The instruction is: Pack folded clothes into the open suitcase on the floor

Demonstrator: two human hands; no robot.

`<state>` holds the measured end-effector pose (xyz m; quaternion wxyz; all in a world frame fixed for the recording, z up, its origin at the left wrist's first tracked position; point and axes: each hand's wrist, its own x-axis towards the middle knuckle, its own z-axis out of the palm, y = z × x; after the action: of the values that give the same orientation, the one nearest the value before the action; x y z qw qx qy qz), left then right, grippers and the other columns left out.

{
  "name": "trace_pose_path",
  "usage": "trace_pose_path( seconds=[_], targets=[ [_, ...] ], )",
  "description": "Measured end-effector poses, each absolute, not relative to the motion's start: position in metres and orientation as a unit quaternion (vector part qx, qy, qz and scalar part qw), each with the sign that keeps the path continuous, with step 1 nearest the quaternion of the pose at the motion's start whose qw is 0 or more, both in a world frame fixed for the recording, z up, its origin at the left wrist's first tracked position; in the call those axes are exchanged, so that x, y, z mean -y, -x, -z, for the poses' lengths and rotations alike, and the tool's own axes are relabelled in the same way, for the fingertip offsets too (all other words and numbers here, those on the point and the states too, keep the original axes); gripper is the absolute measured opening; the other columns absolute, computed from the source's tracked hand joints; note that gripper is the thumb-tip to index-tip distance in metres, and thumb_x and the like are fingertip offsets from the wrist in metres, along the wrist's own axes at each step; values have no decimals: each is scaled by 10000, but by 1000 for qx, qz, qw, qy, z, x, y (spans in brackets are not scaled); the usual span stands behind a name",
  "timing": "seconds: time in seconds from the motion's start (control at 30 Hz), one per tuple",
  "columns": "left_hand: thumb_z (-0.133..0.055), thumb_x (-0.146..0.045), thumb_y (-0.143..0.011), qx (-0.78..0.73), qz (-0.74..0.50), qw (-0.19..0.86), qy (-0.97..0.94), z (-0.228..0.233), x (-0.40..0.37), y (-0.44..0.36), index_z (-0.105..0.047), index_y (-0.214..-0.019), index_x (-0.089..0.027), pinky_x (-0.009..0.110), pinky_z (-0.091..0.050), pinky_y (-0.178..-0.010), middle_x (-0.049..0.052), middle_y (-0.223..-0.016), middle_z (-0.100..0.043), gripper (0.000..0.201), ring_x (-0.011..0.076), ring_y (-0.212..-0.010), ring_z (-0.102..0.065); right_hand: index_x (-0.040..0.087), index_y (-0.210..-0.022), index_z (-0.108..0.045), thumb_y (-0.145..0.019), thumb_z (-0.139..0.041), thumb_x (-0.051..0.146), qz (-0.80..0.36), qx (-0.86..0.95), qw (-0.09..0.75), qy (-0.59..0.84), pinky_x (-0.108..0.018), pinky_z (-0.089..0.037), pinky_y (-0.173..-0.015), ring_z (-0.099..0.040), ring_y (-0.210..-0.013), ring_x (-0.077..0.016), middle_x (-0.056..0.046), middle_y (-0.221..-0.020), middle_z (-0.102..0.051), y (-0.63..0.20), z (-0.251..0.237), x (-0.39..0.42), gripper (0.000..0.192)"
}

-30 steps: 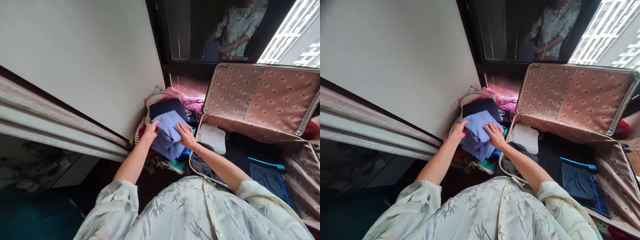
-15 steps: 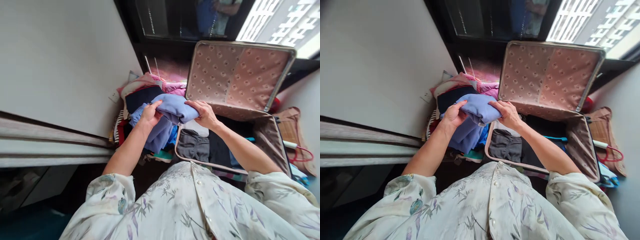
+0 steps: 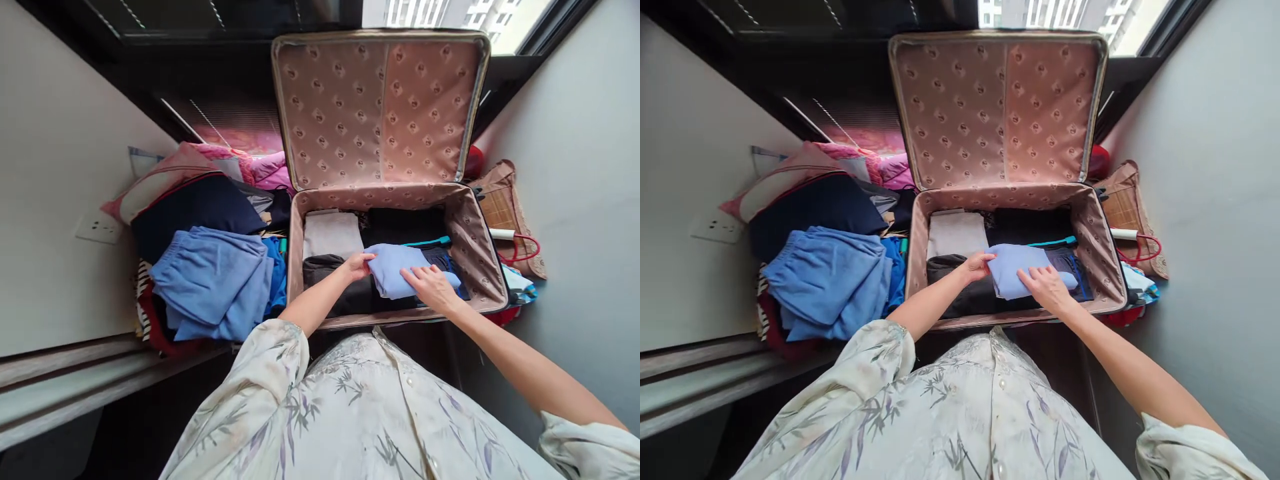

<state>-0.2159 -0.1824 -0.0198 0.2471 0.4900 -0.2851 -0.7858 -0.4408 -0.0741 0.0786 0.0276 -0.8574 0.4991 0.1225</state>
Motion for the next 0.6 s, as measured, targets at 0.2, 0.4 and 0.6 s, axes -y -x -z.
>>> trace_pose_path(
  seconds=[0.2,0.4,0.6],
  targets=[
    [-711,-239,-912,357,685,125,-623,74,169,249,-611,-1206,-94,376,-579,-892,129,-1047,-710,342,234,-990,-695,271,-1580,-402,-864,-691,263,-211,-467,229,828,-472,-452,-963,-545,-1270,-384,-212,-1477,-528,454,-15,70,773],
    [-672,-197,-903,558,486,73,-669,82,141,260,-376,-1531,-107,509,-323,-1206,269,-1541,-452,700,361,-1469,-413,346,-1648,-252,-930,-632,393,-185,-486,308,797,-588,-476,-1011,-425,-1423,-443,-195,-1688,-261,490,32,90,814],
    [-862,-537,-730,904,259,-44,-336,97,110,253,-319,-1624,-289,746,-35,-1194,192,-1734,-56,1076,479,-1578,25,377,-1648,-230,-808,-787,435,-168,-493,211,827,-681,-378,-1085,-181,-1542,-499,-147,-1747,-43,536,59,94,1010]
  ],
)
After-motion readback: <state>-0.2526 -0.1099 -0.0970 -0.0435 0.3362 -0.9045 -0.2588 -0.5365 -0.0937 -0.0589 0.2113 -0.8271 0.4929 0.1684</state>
